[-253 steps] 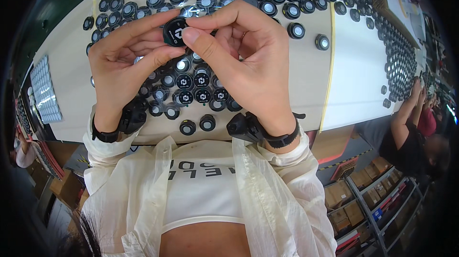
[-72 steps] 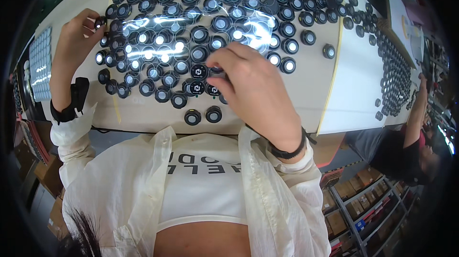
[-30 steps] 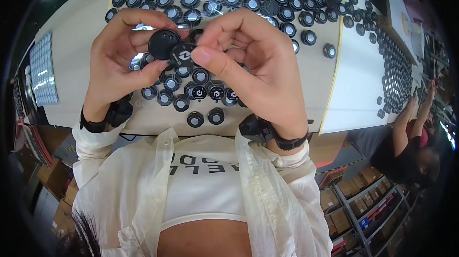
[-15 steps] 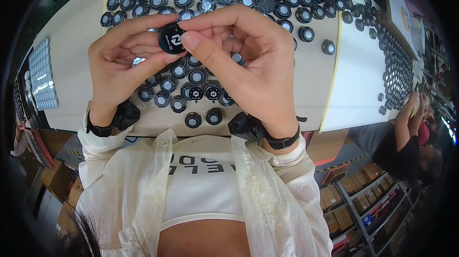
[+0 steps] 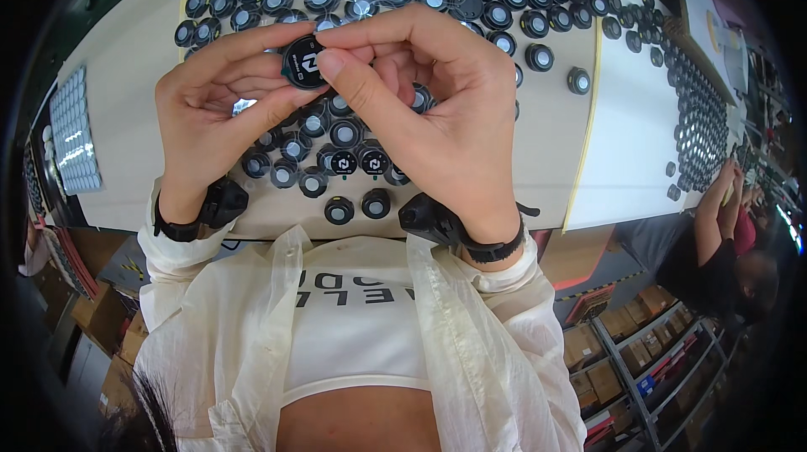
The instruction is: Arrange and inspect small circular electronic components on an assembly tray.
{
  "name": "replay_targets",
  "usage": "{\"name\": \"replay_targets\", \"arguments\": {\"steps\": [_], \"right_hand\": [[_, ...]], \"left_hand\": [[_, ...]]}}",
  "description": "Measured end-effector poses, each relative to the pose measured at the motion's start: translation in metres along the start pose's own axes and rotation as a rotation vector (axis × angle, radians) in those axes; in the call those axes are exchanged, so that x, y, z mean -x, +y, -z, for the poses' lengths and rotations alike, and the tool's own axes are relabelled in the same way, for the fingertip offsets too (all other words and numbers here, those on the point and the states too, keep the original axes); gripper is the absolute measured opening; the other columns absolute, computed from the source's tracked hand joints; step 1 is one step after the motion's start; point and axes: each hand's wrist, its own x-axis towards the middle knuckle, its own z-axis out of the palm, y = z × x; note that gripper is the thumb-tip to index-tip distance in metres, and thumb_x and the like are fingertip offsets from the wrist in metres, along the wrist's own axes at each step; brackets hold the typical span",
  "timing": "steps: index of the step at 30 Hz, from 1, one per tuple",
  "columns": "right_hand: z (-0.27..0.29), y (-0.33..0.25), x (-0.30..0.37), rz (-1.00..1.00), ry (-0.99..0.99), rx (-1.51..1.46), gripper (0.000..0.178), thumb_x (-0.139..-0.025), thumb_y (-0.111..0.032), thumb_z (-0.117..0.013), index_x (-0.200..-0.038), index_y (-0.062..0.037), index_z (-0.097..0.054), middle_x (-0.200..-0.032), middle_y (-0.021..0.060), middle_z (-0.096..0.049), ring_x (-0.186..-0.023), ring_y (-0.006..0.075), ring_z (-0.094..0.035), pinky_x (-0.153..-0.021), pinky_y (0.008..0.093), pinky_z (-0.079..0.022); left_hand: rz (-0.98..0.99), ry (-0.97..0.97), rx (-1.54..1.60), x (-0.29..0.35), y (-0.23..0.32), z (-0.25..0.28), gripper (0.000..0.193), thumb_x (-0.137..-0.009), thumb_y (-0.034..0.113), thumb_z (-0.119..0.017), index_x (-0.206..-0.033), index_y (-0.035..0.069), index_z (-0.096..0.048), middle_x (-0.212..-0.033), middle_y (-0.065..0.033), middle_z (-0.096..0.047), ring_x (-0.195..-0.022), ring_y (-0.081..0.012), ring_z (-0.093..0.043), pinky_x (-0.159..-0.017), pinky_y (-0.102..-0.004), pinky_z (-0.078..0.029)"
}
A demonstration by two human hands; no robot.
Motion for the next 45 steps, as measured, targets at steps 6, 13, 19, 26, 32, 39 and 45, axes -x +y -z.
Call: {"name": "replay_targets", "arguments": {"steps": [6, 13, 19, 26, 32, 39, 45], "right_hand": [[-0.006, 0.002, 0.003, -0.001, 0.076, 0.083, 0.016, -0.086, 0.002, -0.074, -0.101, 0.0029, -0.071, -0.079, 0.0006, -0.066, -0.07, 0.003, -0.056, -0.062, 0.0157, -0.041], [-0.006, 0.009, 0.0, 0.144, 0.09, 0.225, 0.015, -0.084, 0.001, -0.076, -0.098, 0.0009, -0.075, -0.077, -0.0025, -0.064, -0.065, 0.0027, -0.049, -0.057, 0.0179, -0.037], [-0.011, 0.01, -0.006, 0.293, 0.12, 0.464, 0.019, -0.083, -0.003, -0.077, -0.102, 0.001, -0.075, -0.08, 0.0012, -0.067, -0.065, 0.0078, -0.054, -0.058, 0.0216, -0.042], [-0.01, 0.025, -0.005, 0.429, -0.065, 0.378, 0.064, -0.088, -0.006, -0.069, -0.146, -0.0042, -0.041, -0.117, 0.0185, -0.06, -0.088, 0.0239, -0.062, -0.076, 0.0325, -0.051], [-0.004, 0.008, 0.002, 0.173, -0.164, 0.338, 0.059, -0.089, -0.004, -0.067, -0.144, -0.0045, -0.047, -0.129, 0.0158, -0.058, -0.093, 0.0183, -0.063, -0.077, 0.0291, -0.051], [0.01, 0.004, 0.013, 0.069, -0.185, 0.402, 0.052, -0.088, -0.003, -0.067, -0.138, -0.0035, -0.052, -0.116, 0.0143, -0.06, -0.088, 0.02, -0.063, -0.073, 0.0313, -0.051], [0.032, -0.004, 0.021, -0.032, -0.262, 0.635, 0.034, -0.088, 0.0, -0.066, -0.122, -0.0036, -0.063, -0.109, 0.0134, -0.063, -0.082, 0.0235, -0.064, -0.072, 0.0326, -0.052]], "left_hand": [[-0.025, 0.043, -0.055, 0.001, -0.002, -0.005, 0.043, -0.081, -0.012, -0.071, -0.124, -0.004, -0.064, -0.1, -0.0137, -0.073, -0.091, -0.0164, -0.072, -0.083, -0.0263, -0.059], [-0.008, 0.084, -0.224, 0.001, -0.001, -0.009, 0.04, -0.085, -0.011, -0.068, -0.124, -0.003, -0.065, -0.101, -0.0137, -0.073, -0.091, -0.0179, -0.072, -0.083, -0.0279, -0.06], [-0.038, 0.042, -0.098, -0.006, -0.009, -0.002, 0.04, -0.089, -0.008, -0.064, -0.129, -0.008, -0.058, -0.118, -0.0173, -0.067, -0.107, -0.0229, -0.068, -0.091, -0.0325, -0.058], [-0.18, -0.035, -0.317, -0.064, -0.003, 0.039, 0.039, -0.088, -0.004, -0.064, -0.126, -0.006, -0.058, -0.115, -0.0146, -0.067, -0.104, -0.0187, -0.066, -0.088, -0.0316, -0.055], [-0.162, 0.004, -1.19, -0.154, -0.001, 0.127, 0.032, -0.08, 0.009, -0.068, -0.109, -0.004, -0.07, -0.095, -0.0223, -0.072, -0.091, -0.0321, -0.07, -0.084, -0.0361, -0.054], [0.043, -0.009, -1.336, -0.137, -0.031, 0.18, 0.044, -0.088, 0.011, -0.062, -0.13, 0.001, -0.059, -0.117, -0.0238, -0.066, -0.11, -0.0401, -0.061, -0.097, -0.043, -0.048], [0.185, -0.225, -1.111, 0.018, 0.004, 0.176, 0.031, -0.089, 0.0, -0.06, -0.119, 0.005, -0.058, -0.106, -0.009, -0.064, -0.088, -0.0212, -0.065, -0.07, -0.0317, -0.05]]}}
